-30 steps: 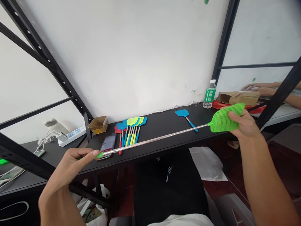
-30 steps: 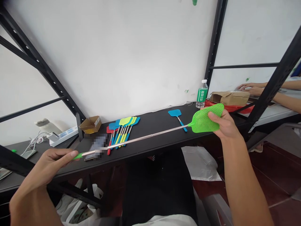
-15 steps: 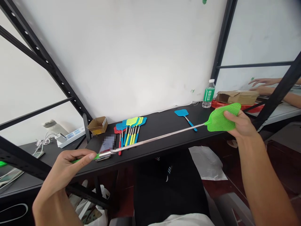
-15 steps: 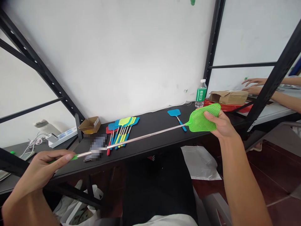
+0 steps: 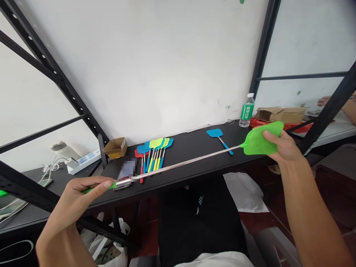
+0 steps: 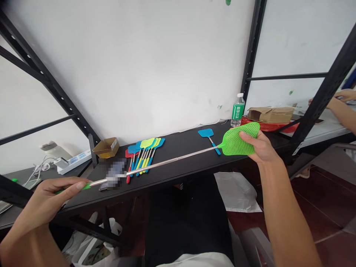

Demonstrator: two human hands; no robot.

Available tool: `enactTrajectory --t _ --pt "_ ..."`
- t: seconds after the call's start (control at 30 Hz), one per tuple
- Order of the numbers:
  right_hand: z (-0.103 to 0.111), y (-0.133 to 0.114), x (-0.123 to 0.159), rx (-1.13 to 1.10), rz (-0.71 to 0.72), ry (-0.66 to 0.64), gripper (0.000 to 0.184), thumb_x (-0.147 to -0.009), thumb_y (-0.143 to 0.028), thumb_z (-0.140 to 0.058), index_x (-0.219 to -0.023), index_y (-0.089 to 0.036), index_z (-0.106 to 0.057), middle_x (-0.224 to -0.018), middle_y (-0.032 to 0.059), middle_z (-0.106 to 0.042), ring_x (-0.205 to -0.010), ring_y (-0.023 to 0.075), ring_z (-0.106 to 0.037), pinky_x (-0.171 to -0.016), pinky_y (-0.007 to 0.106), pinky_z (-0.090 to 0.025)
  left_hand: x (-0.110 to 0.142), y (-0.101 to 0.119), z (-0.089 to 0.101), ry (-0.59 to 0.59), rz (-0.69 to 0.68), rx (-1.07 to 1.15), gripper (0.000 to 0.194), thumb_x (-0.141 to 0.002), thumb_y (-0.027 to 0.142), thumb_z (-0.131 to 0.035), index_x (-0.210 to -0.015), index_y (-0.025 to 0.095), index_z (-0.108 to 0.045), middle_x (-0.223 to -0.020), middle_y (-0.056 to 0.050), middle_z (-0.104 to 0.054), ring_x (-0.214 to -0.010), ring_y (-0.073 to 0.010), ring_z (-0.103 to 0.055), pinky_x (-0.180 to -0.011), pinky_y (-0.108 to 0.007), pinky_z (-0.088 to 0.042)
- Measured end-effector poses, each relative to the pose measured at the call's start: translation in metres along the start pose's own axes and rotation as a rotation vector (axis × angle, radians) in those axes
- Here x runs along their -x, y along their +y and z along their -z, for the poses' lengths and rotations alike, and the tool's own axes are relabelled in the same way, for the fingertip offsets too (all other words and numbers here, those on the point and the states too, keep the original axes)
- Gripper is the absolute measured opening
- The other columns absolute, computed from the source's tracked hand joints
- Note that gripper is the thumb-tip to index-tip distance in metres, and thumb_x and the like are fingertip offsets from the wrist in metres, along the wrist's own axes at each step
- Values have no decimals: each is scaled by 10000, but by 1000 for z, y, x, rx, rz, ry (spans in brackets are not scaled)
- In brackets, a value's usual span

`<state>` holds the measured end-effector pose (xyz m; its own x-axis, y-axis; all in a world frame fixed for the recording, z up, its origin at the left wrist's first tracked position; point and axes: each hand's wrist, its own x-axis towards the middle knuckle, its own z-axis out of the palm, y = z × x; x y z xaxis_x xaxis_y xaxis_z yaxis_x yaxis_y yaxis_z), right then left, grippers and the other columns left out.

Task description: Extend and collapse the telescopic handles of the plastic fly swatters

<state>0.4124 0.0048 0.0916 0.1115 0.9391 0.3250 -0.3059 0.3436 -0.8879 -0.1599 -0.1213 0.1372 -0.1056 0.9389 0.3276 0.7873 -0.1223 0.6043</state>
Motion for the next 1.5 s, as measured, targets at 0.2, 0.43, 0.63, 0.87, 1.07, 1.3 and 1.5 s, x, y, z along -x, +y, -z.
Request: enactTrajectory --t 0.2,0.43,0.63,0.87,1.07,1.3,1.5 --pt "0 0 0 -10 -12 -6 337 -601 -418 -914 -821 -221 -752 -882 93 -784 -867 336 -758 -737 432 -648 0 -1 1 -16 12 23 333 -734 537 -770 -779 209 -806 -833 -56 -794 -807 -244 -704 -694 -254 -545" --pt "-2 -1 0 5 -22 3 341 -588 -433 -912 -821 -233 -763 -893 86 -789 -878 354 -759 -743 453 -652 0 0 0 -1 4 -3 345 -737 559 -754 -779 222 -812 -832 -55 -793 -777 -242 -690 -663 -265 -532" --pt "-2 0 0 -3 -22 -1 334 -587 -428 -915 -818 -239 -765 -881 86 -790 -858 348 -762 -740 451 -652 0 1 0 10 -2 0 332 -732 544 -762 -776 218 -811 -826 -57 -792 -768 -244 -687 -661 -273 -534" --pt "-2 0 0 10 -36 3 363 -585 -442 -913 -840 -226 -771 -898 91 -792 -741 308 -762 -649 407 -655 1 -3 0 13 -11 -1 350 -740 551 -755 -782 208 -813 -834 -69 -793 -774 -258 -693 -658 -280 -539" --pt "-2 1 0 8 -48 -18 330 -606 -422 -910 -830 -227 -766 -893 88 -792 -786 320 -766 -691 417 -659 1 -3 0 8 10 -1 336 -740 543 -767 -775 212 -804 -828 -54 -793 -772 -241 -684 -658 -260 -530" --pt "-3 2 -1 23 -40 -25 298 -627 -426 -893 -789 -230 -736 -892 87 -789 -863 351 -764 -746 455 -655 -1 -4 -1 2 -15 -23 329 -754 540 -746 -784 220 -813 -835 -52 -796 -780 -251 -703 -665 -271 -538" --pt "-5 2 0 -4 -43 -28 313 -611 -413 -909 -789 -216 -743 -873 89 -788 -826 330 -765 -725 424 -655 1 -2 1 -5 -6 -33 303 -759 526 -747 -795 233 -817 -841 -41 -798 -792 -241 -709 -680 -257 -541"
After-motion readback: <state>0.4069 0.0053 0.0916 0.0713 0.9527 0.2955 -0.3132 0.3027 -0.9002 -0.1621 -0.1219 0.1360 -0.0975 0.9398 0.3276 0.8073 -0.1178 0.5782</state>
